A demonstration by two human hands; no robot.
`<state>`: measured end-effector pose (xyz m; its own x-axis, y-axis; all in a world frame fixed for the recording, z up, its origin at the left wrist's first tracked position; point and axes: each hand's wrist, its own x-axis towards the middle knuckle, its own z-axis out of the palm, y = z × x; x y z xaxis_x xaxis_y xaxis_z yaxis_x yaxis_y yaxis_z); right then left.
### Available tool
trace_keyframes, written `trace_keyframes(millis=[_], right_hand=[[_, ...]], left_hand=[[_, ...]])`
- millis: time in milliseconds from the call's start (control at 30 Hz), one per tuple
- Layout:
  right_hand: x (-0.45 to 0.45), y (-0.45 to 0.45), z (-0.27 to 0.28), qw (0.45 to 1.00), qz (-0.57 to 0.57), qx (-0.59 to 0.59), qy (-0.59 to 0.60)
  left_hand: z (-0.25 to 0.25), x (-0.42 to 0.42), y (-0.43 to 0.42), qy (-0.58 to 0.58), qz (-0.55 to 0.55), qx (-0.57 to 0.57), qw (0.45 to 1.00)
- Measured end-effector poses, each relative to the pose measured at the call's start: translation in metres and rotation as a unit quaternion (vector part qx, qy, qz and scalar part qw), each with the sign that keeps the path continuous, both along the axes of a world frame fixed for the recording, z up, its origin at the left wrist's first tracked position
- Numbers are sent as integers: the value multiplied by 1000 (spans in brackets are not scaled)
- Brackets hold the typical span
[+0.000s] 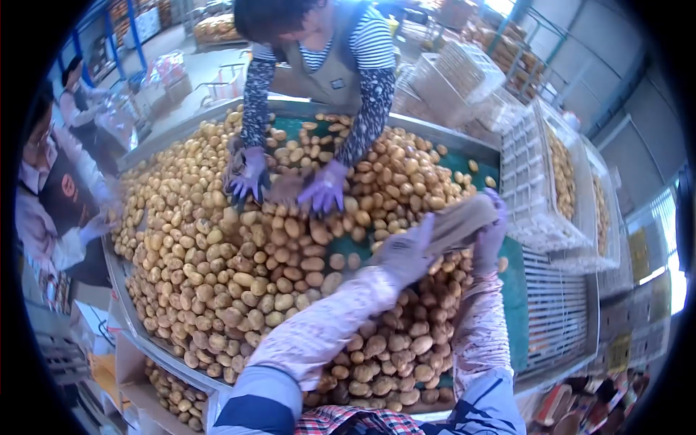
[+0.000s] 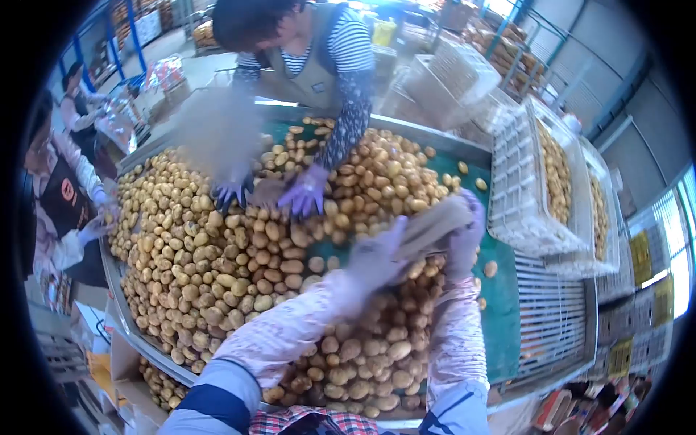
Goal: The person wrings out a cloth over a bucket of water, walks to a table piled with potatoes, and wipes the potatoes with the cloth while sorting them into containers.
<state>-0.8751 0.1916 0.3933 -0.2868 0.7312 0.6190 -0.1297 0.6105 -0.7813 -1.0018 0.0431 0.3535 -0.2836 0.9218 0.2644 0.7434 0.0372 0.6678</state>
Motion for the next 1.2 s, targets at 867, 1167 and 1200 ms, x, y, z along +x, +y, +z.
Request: trace_keyframes(millis=[867,1167,1200], right_hand=[[-322,-282,-138,827,248,121,-491],[-146,-203,-63,874,263,69,-402],[-126,-163,-98,892,248,70,-372]], left_hand=[[-41,-137,-353,-130,343,-159,917],[-54,-66,-290,122,167,-83,975],[-68,-64,-272,109,129,-24,985]])
